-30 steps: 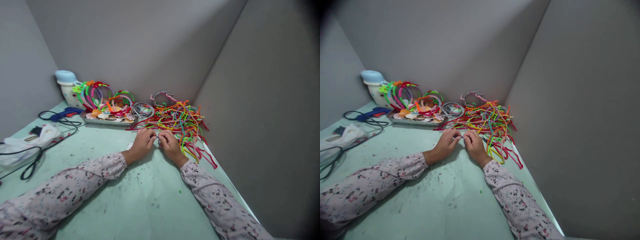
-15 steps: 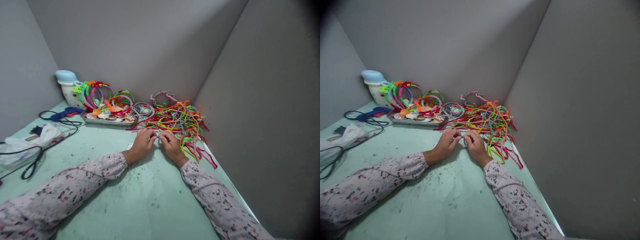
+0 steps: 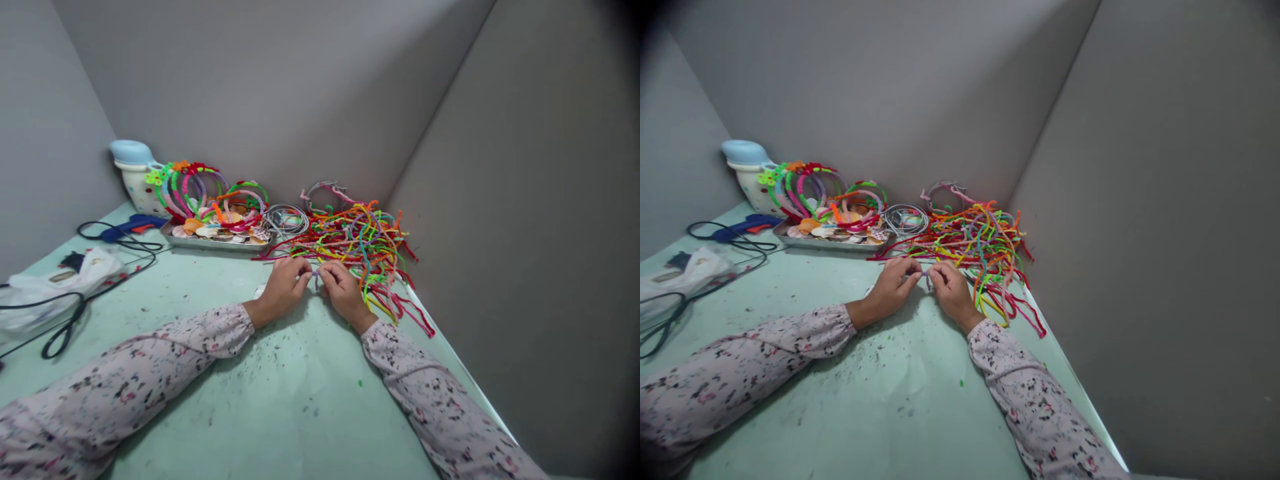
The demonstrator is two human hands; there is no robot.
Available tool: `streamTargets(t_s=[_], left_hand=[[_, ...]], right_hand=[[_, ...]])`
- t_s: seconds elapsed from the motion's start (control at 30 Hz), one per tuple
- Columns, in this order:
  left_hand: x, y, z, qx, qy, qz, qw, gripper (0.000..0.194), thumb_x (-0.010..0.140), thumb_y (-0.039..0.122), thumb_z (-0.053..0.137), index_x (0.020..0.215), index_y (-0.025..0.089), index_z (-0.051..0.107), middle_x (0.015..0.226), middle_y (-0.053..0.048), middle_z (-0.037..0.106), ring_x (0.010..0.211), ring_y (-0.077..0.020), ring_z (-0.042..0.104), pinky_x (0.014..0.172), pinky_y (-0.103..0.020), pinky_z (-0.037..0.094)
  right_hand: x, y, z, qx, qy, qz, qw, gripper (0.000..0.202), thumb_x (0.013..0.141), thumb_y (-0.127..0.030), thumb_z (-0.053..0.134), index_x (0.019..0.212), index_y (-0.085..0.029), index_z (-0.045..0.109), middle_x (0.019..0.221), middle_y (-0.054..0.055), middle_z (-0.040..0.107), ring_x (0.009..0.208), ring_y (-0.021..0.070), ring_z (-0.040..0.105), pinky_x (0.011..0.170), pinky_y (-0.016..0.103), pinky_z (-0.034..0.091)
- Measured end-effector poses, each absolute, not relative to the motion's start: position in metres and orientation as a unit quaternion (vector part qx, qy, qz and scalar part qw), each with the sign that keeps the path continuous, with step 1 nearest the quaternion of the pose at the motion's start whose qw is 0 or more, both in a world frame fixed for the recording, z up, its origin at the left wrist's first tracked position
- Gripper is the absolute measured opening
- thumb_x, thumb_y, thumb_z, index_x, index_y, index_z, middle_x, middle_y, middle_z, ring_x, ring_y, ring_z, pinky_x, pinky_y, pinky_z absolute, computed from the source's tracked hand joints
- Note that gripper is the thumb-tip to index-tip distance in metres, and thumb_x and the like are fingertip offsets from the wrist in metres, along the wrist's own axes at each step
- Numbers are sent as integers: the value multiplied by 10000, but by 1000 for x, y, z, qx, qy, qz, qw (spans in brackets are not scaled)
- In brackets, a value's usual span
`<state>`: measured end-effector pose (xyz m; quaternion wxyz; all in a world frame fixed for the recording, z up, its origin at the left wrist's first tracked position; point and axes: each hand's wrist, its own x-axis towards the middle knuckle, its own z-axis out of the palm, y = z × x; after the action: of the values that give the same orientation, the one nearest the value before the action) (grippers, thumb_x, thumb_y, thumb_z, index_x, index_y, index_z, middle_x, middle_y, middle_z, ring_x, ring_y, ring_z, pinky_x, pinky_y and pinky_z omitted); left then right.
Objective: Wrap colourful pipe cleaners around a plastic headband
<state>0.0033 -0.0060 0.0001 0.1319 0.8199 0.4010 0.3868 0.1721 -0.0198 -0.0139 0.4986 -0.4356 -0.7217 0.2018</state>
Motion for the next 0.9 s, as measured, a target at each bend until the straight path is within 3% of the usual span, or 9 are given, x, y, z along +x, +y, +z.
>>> streamTargets(t_s=[0.23,0.43,0.6,0.73,0.9], left_hand=[[4,-7,0,822,395,389,129,93,874,237,471,833,191,541,826,-21,611,831,-191,523,816,-359,367],[4,-7,-2,823,392,391,127,85,873,231,477,838,190,542,825,-16,610,828,-186,522,811,-353,363],[5,-6,-1,817,404,392,126,85,868,229,482,855,195,560,831,-18,619,835,-190,531,815,-356,369],[4,-5,-1,808,415,398,131,122,874,252,481,905,200,587,855,-25,640,843,-197,544,832,-366,374],[3,-3,-3,808,424,391,119,169,876,256,481,947,222,631,887,-16,674,877,-202,555,876,-386,352]], right_hand=[[171,-21,-10,-439,-740,191,472,252,939,-291,427,726,-214,539,735,9,523,750,171,517,719,302,420],[171,-21,-10,-440,-740,189,472,264,933,-270,433,695,-208,529,727,4,522,734,163,514,708,296,414],[171,-20,-13,-438,-719,186,506,176,917,-286,471,833,-206,603,850,31,566,800,170,552,727,301,458],[172,-16,-19,-453,-681,218,532,172,911,-295,474,1007,-221,596,960,47,557,632,131,545,558,272,474],[174,-13,-22,-466,-691,177,523,174,911,-306,473,939,-211,617,924,57,572,739,163,574,636,284,480]])
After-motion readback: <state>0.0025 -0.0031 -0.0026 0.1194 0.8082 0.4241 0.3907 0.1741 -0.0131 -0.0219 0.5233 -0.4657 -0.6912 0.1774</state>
